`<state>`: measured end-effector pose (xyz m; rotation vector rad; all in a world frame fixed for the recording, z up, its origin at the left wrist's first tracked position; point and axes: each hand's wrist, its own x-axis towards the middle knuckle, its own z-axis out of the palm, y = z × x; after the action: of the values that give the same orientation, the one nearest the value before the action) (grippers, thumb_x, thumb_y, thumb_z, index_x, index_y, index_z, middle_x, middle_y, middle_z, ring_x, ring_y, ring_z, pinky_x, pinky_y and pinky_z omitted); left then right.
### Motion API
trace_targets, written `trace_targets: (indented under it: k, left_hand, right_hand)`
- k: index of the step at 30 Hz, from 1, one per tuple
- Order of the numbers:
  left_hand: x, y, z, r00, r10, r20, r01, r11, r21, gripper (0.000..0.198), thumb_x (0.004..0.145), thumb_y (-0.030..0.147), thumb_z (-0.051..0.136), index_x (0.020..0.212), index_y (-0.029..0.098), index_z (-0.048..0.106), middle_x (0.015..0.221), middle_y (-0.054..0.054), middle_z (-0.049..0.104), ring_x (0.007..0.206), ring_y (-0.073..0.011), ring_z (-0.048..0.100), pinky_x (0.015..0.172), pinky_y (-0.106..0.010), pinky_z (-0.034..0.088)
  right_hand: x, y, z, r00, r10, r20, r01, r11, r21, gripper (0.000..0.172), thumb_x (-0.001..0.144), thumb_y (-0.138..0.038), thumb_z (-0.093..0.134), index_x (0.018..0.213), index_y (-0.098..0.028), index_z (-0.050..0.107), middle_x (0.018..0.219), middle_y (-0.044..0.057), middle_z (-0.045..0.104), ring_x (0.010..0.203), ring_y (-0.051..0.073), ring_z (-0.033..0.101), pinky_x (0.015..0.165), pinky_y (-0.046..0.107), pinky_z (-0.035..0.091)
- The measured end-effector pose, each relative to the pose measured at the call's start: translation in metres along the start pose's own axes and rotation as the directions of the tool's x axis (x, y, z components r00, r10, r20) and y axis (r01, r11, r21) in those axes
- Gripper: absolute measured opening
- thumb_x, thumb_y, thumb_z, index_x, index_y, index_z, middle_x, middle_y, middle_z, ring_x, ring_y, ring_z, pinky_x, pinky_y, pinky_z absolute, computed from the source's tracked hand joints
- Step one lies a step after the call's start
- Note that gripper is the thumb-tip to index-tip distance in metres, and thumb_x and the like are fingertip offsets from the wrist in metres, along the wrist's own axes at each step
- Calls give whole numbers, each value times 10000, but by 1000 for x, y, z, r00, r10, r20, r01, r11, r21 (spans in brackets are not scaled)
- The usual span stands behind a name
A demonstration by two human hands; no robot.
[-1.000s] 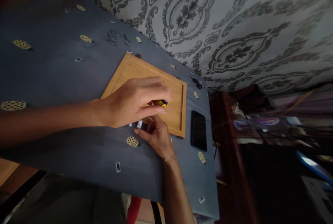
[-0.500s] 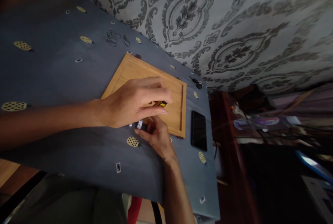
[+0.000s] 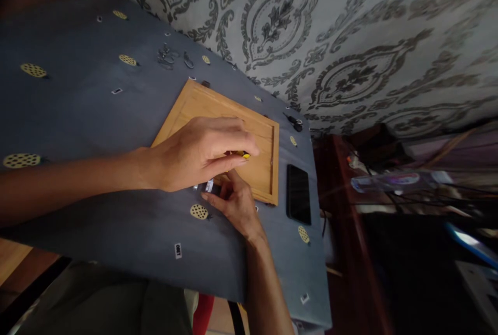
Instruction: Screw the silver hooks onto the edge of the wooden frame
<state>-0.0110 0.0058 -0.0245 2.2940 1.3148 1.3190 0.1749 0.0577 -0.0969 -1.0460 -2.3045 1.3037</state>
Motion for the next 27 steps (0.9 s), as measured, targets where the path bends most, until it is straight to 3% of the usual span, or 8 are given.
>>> trace_targets:
  k: [8,15,27]
  left_hand:
    - [-1,2,2,999,-33,-36,33,999,2,100,914,69,573,909,150,633,899,-25,576,794,-117,562,734,-237,450]
    - [2,1,-1,999,-32,-2,32,999,7,148,930,68,525,919,161,639,863,-29,610,813,-144,589,750,-268,454]
    - [1,2,0,999,-42,25,41,997,68,62,935,102,560,939,159,587,914,-29,614,825,-143,591,748,-261,448]
  right_hand:
    - [-1,-1,-1,1000,-26,11,26,1000,2,337,713,-375,803,898,-237,557,544,-100,438,474,96,358,449,267,284]
    - [-1,0,-1,999,-40,5,40,999,13,358,719,-387,810,929,-240,559,537,-107,433,468,95,339,448,263,266]
    - [-1,2,-1,1000,-29,3,29,999,14,348,713,-395,817,880,-236,558,548,-98,451,475,97,368,437,252,277]
